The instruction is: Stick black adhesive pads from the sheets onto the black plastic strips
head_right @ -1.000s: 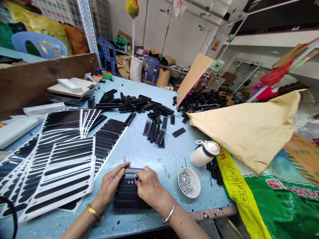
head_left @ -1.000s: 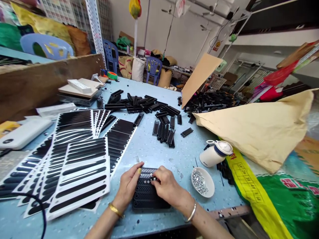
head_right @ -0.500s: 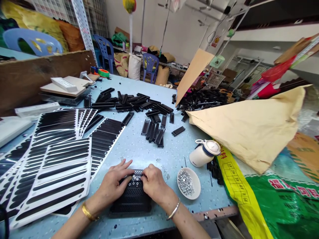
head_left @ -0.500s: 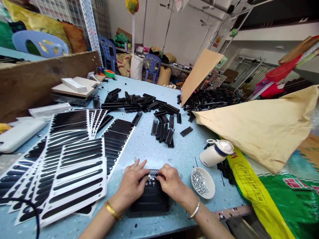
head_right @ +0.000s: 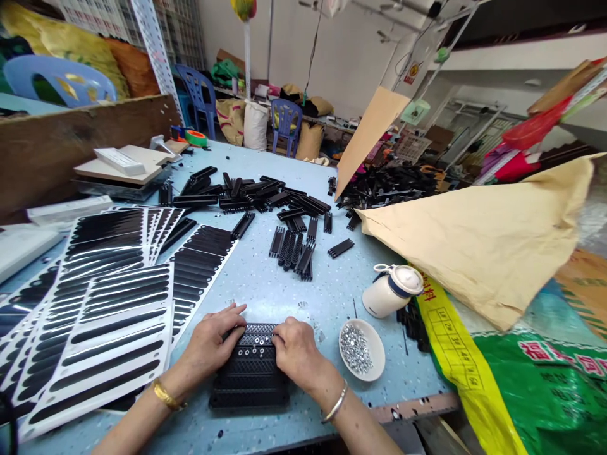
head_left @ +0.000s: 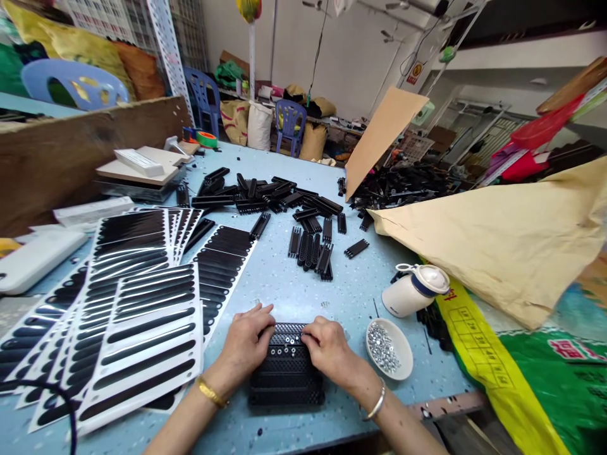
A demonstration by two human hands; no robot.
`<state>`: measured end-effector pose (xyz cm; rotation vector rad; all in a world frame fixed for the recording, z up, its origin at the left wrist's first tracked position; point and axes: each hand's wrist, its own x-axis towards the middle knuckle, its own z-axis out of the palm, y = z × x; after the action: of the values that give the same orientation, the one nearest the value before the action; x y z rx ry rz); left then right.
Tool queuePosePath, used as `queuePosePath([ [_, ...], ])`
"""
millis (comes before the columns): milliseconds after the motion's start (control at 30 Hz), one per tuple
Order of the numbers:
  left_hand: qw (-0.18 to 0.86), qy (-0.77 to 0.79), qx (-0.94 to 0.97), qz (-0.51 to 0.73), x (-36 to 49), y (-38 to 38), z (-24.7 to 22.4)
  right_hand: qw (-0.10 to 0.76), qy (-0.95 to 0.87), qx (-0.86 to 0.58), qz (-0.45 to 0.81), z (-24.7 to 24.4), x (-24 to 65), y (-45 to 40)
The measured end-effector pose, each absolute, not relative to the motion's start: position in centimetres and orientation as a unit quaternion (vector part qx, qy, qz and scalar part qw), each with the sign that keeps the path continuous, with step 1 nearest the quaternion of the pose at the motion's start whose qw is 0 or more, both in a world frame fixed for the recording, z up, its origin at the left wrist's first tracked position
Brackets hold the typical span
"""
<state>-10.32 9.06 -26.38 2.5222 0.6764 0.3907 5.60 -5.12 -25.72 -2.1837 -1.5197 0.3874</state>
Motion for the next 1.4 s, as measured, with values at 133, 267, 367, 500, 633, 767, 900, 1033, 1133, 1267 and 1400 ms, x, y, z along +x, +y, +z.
queuePosePath([
  [133, 0.243, 0.252, 0.921, 0.169, -10.8, 9.2, -27.0, 0.23, -0.539, -0.8, 0.129, -26.0, 5.8, -4.6],
  [267, 0.239, 0.245, 0.919, 0.193, -11.5, 9.1, -27.5, 0.231, -0.54, -0.799, 0.129, -25.9, 6.1, -4.7],
  [367, 0.192, 0.207, 0.935, 0.213, -12.0, 9.1, -27.4, 0.237, -0.551, -0.79, 0.124, -25.4, 6.1, -5.4],
  [500, 0.09, 0.144, 0.963, 0.21, -12.6, 8.8, -27.2, 0.196, -0.617, -0.758, 0.081, -24.6, 5.6, -6.2],
  [633, 0.066, 0.137, 0.967, 0.204, -12.8, 8.7, -27.4, 0.115, -0.659, -0.742, 0.04, -24.6, 5.4, -6.8],
  [767, 0.081, 0.151, 0.964, 0.204, -13.1, 8.8, -28.1, 0.095, -0.677, -0.73, 0.005, -24.7, 5.9, -7.5],
  [900, 0.098, 0.153, 0.962, 0.204, -13.4, 8.9, -28.5, 0.076, -0.673, -0.735, -0.013, -24.5, 6.4, -8.2],
  [1033, 0.107, 0.154, 0.961, 0.204, -13.6, 8.9, -28.7, 0.092, -0.669, -0.738, -0.002, -24.6, 6.7, -8.5],
  [1133, 0.116, 0.158, 0.959, 0.204, -13.6, 8.9, -28.8, 0.146, -0.648, -0.745, 0.063, -25.0, 7.1, -8.4],
  [1267, 0.118, 0.16, 0.96, 0.199, -13.5, 8.9, -28.9, 0.236, -0.61, -0.741, 0.152, -25.6, 8.0, -8.1],
  [1400, 0.123, 0.157, 0.959, 0.203, -13.6, 8.9, -29.1, 0.21, -0.629, -0.732, 0.155, -25.2, 8.0, -8.1],
])
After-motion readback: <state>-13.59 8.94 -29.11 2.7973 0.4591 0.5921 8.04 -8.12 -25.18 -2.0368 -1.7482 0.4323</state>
